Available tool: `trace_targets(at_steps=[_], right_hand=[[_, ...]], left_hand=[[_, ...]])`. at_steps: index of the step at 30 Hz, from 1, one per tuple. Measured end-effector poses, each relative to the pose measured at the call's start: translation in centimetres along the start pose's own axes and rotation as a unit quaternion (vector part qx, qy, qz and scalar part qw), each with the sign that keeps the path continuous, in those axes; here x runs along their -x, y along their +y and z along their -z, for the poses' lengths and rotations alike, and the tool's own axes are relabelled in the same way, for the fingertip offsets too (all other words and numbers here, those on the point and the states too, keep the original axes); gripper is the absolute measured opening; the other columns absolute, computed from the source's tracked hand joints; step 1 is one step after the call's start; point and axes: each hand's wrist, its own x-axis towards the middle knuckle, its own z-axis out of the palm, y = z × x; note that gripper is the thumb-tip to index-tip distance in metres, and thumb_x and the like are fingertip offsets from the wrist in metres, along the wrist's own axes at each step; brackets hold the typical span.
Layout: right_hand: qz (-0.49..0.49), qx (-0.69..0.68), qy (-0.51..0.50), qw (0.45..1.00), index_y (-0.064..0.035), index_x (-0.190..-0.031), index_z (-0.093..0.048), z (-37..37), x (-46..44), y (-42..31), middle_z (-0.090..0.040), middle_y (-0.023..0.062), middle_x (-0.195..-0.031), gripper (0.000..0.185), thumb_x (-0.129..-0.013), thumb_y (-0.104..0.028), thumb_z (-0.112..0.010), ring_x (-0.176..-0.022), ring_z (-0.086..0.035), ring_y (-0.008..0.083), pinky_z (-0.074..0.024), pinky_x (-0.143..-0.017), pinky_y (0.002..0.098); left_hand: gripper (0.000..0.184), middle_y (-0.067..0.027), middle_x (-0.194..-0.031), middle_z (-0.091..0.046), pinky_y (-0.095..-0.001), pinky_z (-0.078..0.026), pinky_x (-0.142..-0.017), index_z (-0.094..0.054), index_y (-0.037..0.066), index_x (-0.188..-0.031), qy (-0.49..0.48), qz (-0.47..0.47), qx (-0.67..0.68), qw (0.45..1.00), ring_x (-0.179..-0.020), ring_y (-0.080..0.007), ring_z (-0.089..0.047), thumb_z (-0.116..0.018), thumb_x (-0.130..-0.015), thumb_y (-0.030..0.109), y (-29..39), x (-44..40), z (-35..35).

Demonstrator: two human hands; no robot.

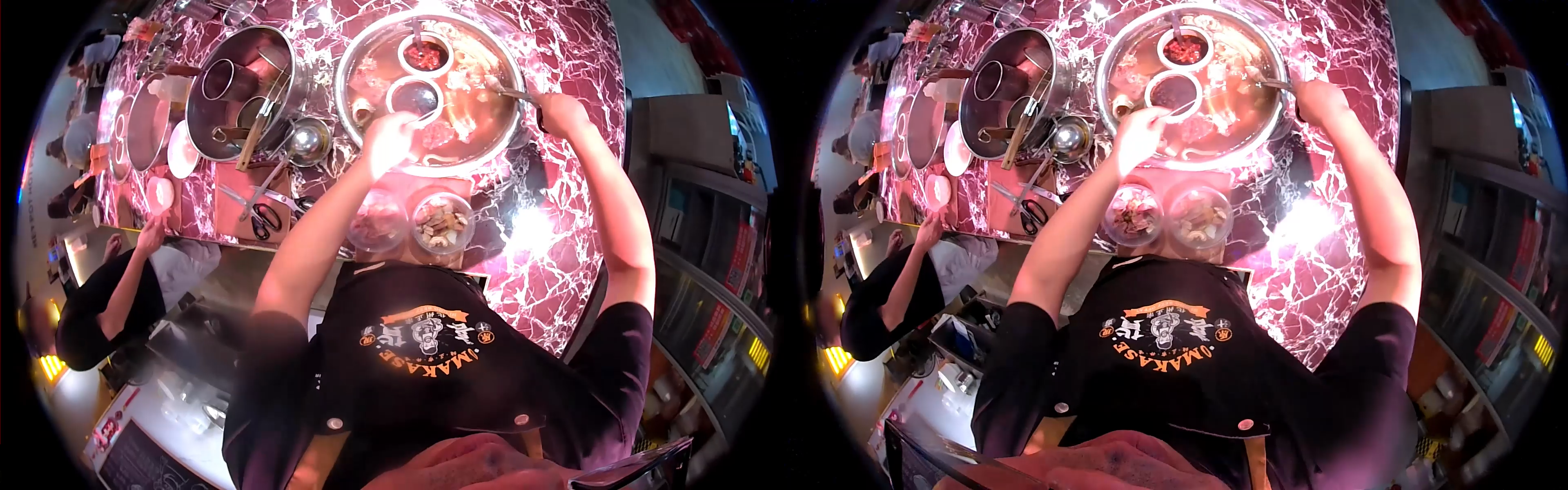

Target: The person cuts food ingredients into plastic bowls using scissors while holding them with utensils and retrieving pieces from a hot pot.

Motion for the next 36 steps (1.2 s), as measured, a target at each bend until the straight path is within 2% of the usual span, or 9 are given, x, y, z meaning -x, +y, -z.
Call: trace_targets(at_steps=[2, 4, 8, 10, 15, 24, 28, 32, 36], right_hand=[[0.026, 0.039, 0.021, 0.999, -0.0032, -0.151, -0.033, -0.2, 1.4, 0.3, -0.071, 0.0213, -0.098, 0.061, -0.092, -0.009, -0.044, -0.087, -0.071, 0.0366, -0.0575, -0.076, 0.0485], [0.028, 0.010, 0.050, 0.998, -0.0025, -0.143, -0.044, -0.5, 2.4, 0.5, -0.070, 0.0218, -0.100, 0.052, -0.091, -0.009, -0.045, -0.088, -0.071, 0.0364, -0.0574, -0.076, 0.0483], [0.011, -0.060, 0.054, 0.997, -0.0066, -0.127, -0.057, -0.7, 4.2, 0.7, -0.069, 0.0213, -0.099, 0.038, -0.090, -0.009, -0.050, -0.091, -0.070, 0.0366, -0.0569, -0.076, 0.0485], [-0.009, -0.101, 0.080, 0.992, -0.0085, -0.121, -0.060, -0.7, 5.3, 0.6, -0.069, 0.0206, -0.100, 0.033, -0.089, -0.009, -0.052, -0.091, -0.070, 0.0367, -0.0565, -0.077, 0.0484], [-0.012, -0.125, 0.113, 0.986, -0.0119, -0.135, -0.055, -1.0, 7.1, 1.2, -0.065, 0.0157, -0.107, 0.059, -0.079, -0.007, -0.071, -0.095, -0.067, 0.0374, -0.0546, -0.081, 0.0466], [-0.046, -0.156, 0.101, 0.981, -0.0135, -0.136, -0.055, -0.4, 10.1, -0.5, -0.064, 0.0147, -0.113, 0.061, -0.078, -0.017, -0.075, -0.103, -0.065, 0.0357, -0.0543, -0.087, 0.0457], [-0.063, -0.138, 0.101, 0.983, -0.0132, -0.134, -0.055, 0.7, 11.1, -0.9, -0.064, 0.0154, -0.112, 0.062, -0.076, -0.019, -0.076, -0.104, -0.065, 0.0356, -0.0542, -0.087, 0.0460], [-0.032, -0.112, 0.104, 0.988, -0.0127, -0.134, -0.054, 1.8, 11.1, 0.4, -0.063, 0.0146, -0.112, 0.063, -0.075, -0.019, -0.076, -0.106, -0.064, 0.0354, -0.0535, -0.088, 0.0459], [0.042, -0.115, 0.147, 0.982, -0.0126, -0.128, -0.058, 2.2, 9.9, 2.3, -0.062, 0.0134, -0.105, 0.057, -0.074, -0.017, -0.073, -0.102, -0.064, 0.0340, -0.0539, -0.087, 0.0453]], left_hand=[[0.022, -0.0183, -0.093, -0.071, -0.0405, -0.054, -0.080, -0.073, 0.008, -0.106, -0.020, -0.018, -0.129, 0.991, -0.089, -0.0340, -0.070, -0.059, -0.093, 0.018, 2.4, -3.2, -2.2], [0.023, -0.0183, -0.095, -0.071, -0.0441, -0.053, -0.082, -0.074, 0.008, -0.103, -0.064, 0.060, -0.126, 0.988, -0.093, -0.0385, -0.068, -0.058, -0.090, 0.020, 2.8, -5.8, -4.5], [0.022, -0.0183, -0.091, -0.071, -0.0404, -0.053, -0.078, -0.074, 0.006, -0.102, -0.080, 0.084, -0.028, 0.993, -0.086, -0.0334, -0.070, -0.062, -0.088, 0.018, 2.4, -7.7, -7.3], [0.019, -0.0136, -0.086, -0.073, -0.0355, -0.054, -0.070, -0.073, 0.002, -0.103, -0.083, 0.110, 0.010, 0.990, -0.075, -0.0238, -0.070, -0.062, -0.092, 0.013, 2.9, -8.1, -8.7], [0.020, -0.0095, -0.079, -0.069, -0.0300, -0.053, -0.058, -0.068, -0.003, -0.112, -0.114, 0.204, 0.275, 0.933, -0.064, -0.0161, -0.066, -0.056, -0.100, 0.007, 1.7, -7.7, -10.9], [0.024, -0.0060, -0.073, -0.064, -0.0275, -0.047, -0.049, -0.064, -0.002, -0.120, -0.108, 0.164, 0.333, 0.922, -0.056, -0.0141, -0.059, -0.055, -0.101, 0.008, 1.8, -7.0, -12.0], [0.024, -0.0022, -0.074, -0.064, -0.0253, -0.047, -0.057, -0.067, 0.001, -0.119, -0.042, 0.069, 0.152, 0.985, -0.063, -0.0099, -0.058, -0.056, -0.101, 0.011, 3.0, -5.9, -12.4], [0.023, -0.0015, -0.076, -0.065, -0.0251, -0.048, -0.059, -0.068, 0.001, -0.118, -0.019, 0.046, 0.166, 0.985, -0.065, -0.0088, -0.058, -0.055, -0.100, 0.010, 2.1, -5.7, -12.9], [0.023, -0.0023, -0.074, -0.065, -0.0245, -0.047, -0.054, -0.066, 0.001, -0.119, -0.050, 0.143, 0.249, 0.956, -0.061, -0.0090, -0.058, -0.054, -0.101, 0.010, 3.3, -5.4, -11.9]])
